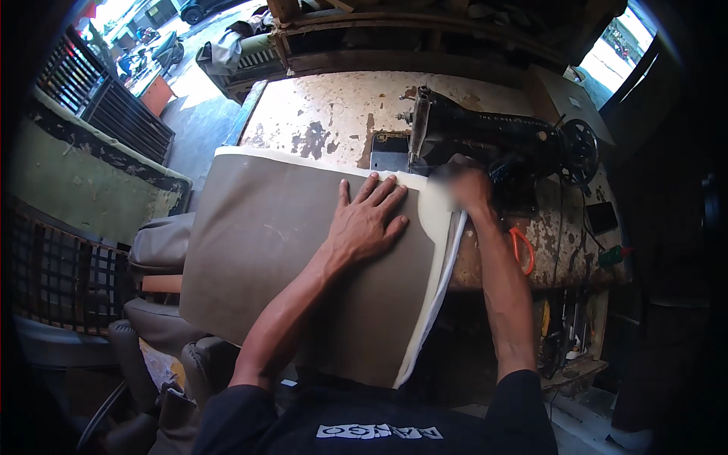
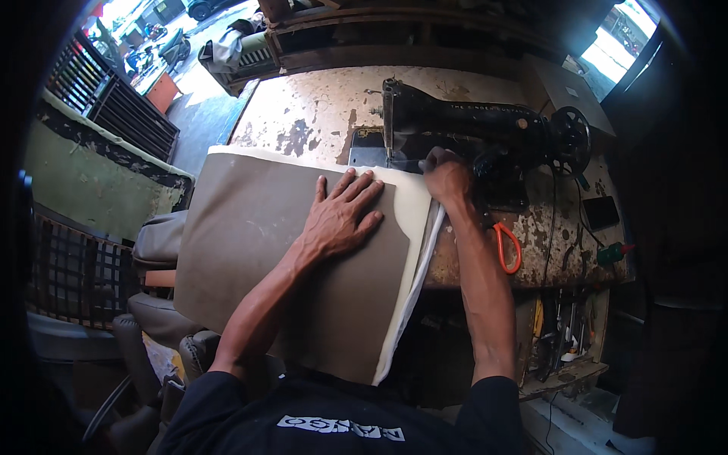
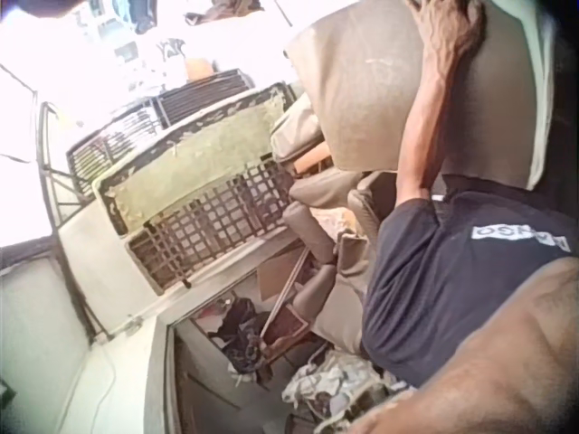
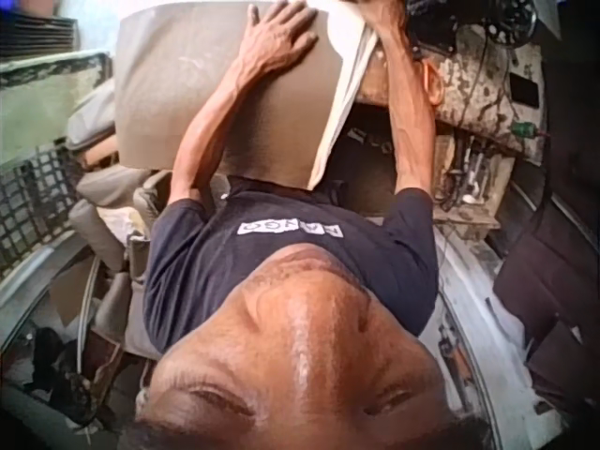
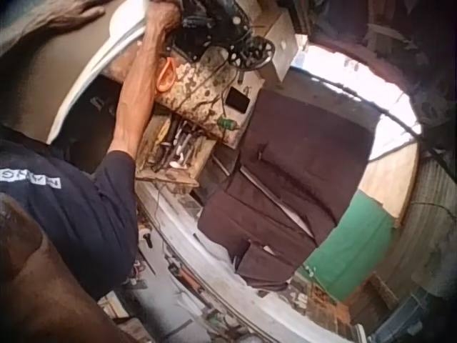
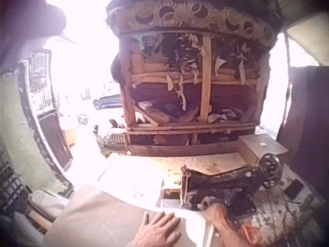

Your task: The person cuts a piece of brown fabric with shears and then uses a sewing machine to stitch a white padded component onto the fabric.

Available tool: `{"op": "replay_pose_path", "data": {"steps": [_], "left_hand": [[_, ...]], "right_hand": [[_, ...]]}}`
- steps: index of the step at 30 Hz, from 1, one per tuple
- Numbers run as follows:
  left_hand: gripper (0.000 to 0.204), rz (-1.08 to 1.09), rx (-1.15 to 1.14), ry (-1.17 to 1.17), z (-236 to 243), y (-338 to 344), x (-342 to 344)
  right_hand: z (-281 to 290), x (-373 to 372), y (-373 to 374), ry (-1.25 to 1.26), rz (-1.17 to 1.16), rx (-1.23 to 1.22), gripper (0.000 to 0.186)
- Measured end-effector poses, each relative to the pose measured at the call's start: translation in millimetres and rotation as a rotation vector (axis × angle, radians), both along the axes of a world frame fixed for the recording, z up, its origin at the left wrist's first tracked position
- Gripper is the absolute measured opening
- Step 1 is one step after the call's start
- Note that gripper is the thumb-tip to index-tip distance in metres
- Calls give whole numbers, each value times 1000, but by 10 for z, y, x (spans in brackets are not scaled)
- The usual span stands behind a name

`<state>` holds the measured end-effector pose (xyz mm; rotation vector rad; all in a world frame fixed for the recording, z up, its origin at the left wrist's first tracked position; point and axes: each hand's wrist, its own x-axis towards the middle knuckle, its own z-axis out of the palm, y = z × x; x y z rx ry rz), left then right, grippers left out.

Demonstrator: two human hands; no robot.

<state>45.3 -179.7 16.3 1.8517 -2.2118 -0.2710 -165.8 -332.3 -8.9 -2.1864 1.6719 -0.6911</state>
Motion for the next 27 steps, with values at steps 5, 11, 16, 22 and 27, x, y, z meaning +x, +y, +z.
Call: {"op": "replay_pose_path", "data": {"steps": [5, 11, 16, 22, 27], "left_hand": [[60, 10, -3, -23, 6, -97, 15], [61, -28, -76, -66, -112, -163, -68], [61, -2, -11, -70, -50, -304, -39], [61, -10, -37, -79, -104, -351, -63], [61, -30, -39, -78, -62, -293, -111]], "right_hand": [[308, -128, -113, 52, 10, 258, 26], [317, -190, -276, 65, 58, 235, 26], [344, -118, -362, 93, 101, 184, 24], [93, -206, -491, 138, 117, -106, 26], [-225, -106, -794, 208, 220, -331, 33]]}}
